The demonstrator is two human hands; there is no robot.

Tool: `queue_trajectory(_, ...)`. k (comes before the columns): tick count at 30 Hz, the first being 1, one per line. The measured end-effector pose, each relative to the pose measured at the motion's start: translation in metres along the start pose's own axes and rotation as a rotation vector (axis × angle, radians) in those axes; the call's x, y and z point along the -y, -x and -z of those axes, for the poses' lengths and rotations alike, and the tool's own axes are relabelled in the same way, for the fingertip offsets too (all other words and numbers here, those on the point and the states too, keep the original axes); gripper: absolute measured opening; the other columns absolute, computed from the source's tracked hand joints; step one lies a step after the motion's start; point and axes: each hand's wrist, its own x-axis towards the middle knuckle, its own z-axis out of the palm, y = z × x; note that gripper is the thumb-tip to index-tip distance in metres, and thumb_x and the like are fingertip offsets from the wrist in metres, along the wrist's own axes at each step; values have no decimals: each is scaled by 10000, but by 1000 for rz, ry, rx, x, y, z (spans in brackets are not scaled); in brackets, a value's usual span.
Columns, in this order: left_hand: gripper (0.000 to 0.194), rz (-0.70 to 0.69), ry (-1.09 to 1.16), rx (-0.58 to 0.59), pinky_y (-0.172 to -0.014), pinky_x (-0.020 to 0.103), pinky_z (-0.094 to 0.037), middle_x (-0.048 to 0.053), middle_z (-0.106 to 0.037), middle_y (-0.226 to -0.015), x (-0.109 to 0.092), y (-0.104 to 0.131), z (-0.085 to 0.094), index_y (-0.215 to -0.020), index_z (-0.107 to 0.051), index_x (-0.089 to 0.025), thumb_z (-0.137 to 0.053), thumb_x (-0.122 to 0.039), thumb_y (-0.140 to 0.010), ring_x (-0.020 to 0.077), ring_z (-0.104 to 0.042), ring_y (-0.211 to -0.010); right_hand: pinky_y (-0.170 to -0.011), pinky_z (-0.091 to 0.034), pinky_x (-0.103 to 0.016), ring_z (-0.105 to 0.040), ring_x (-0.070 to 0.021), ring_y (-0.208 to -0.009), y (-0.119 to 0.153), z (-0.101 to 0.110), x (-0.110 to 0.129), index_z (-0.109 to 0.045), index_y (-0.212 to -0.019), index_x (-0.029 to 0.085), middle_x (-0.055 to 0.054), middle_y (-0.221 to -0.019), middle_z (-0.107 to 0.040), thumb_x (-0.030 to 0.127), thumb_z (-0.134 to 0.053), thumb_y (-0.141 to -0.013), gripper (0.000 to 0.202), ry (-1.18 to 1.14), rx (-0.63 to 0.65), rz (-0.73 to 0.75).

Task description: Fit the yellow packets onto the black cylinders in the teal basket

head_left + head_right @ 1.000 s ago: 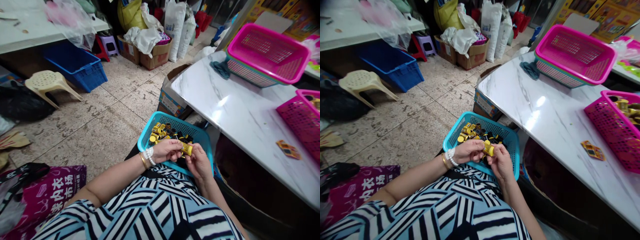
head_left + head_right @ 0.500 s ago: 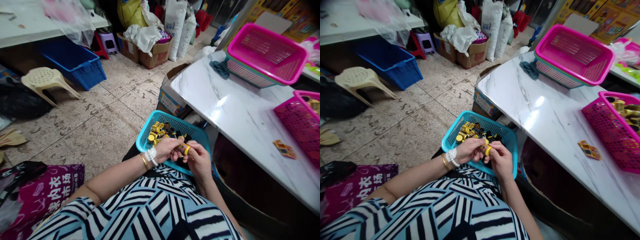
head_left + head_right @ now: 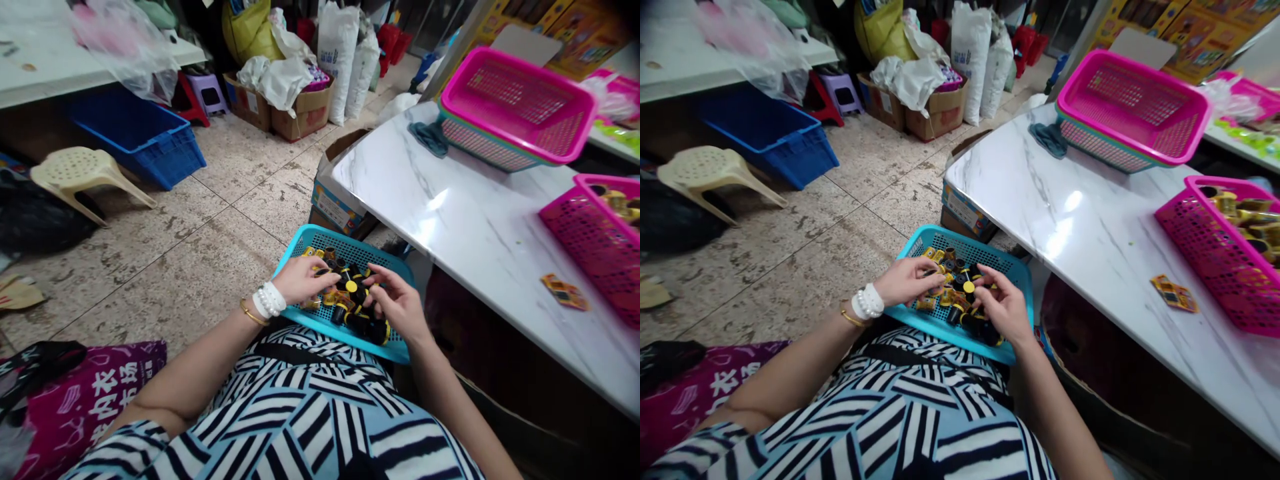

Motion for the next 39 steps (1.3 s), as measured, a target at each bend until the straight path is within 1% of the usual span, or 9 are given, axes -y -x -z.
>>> queue_trajectory(2,563,-72,-292,-267,-518,250,-370,-21,-579,-529,7,0,9,-1154,-617,-129,-703,-529,-767,151,-557,-497,-538,-512,-277,-647,-151,-584,-16,12,-3,-699,-1138,189,-46,-851,-711,456,-635,-836,409,288,-106,16)
queue_trajectory(4,620,-119,-399,-374,-583,265,-386,-18,-580,-542,12,0,8,-1244,-582,-124,-690,-526,-783,171,-583,-560,-665,-526,-315,-666,-182,-659,-31,20,-3,-755,-952,190,-55,-801,-731,421,-609,-856,289,562,-141,104)
queue_trajectory(7,456,-153,-334,-327,-617,256,-391,-23,-591,-560,19,0,-7,-1190,-625,-148,-630,-457,-854,149,-570,-552,-788,-496,-309,-680,-209,-848,-43,18,-2,-756,-892,221,-64,-923,-746,323,-571,-887,212,902,22,186)
queue_trajectory(11,308,-152,-322,-231,-620,259,-383,-1,-604,-564,31,1,-25,-1005,-692,-131,-611,-397,-872,154,-568,-560,-712,-459,-271,-674,-204,-865,-39,3,-2,-738,-1011,240,-71,-1019,-718,293,-589,-875,208,1141,238,76)
queue_trajectory(16,252,-146,-344,-100,-649,260,-402,11,-654,-610,40,4,-30,-979,-704,-170,-612,-376,-867,166,-600,-604,-680,-435,-263,-679,-203,-849,-23,-18,-12,-711,-1012,235,-69,-996,-718,369,-608,-873,219,1132,291,35)
queue_trajectory(20,251,-147,-300,-109,-648,259,-403,5,-652,-612,35,4,-34,-949,-712,-174,-629,-390,-851,159,-595,-604,-585,-384,-275,-679,-232,-722,-15,-27,-23,-699,-872,192,-86,-821,-733,273,-663,-804,111,1134,295,-36)
queue_trajectory(27,259,-97,-125,-104,-582,237,-381,-8,-616,-570,19,0,-38,-849,-728,-165,-615,-397,-847,129,-547,-543,-624,-419,-258,-667,-182,-713,-14,1,-35,-748,-811,218,-41,-755,-731,296,-532,-907,249,988,252,-63)
queue_trajectory(34,271,-133,-146,-97,-565,238,-375,-5,-589,-554,11,-13,-48,-825,-719,-142,-642,-401,-820,130,-540,-542,-735,-460,-290,-654,-213,-827,-18,11,-33,-797,-842,211,-75,-821,-715,181,-579,-817,221,852,121,-23)
queue_trajectory(39,342,-61,125,-46,-503,222,-389,2,-627,-627,12,-10,-57,-904,-678,-142,-590,-467,-845,113,-549,-482,-545,-444,-263,-586,-159,-543,-1,10,-19,-751,-904,161,-29,-611,-671,391,-547,-893,308,550,-2,-100)
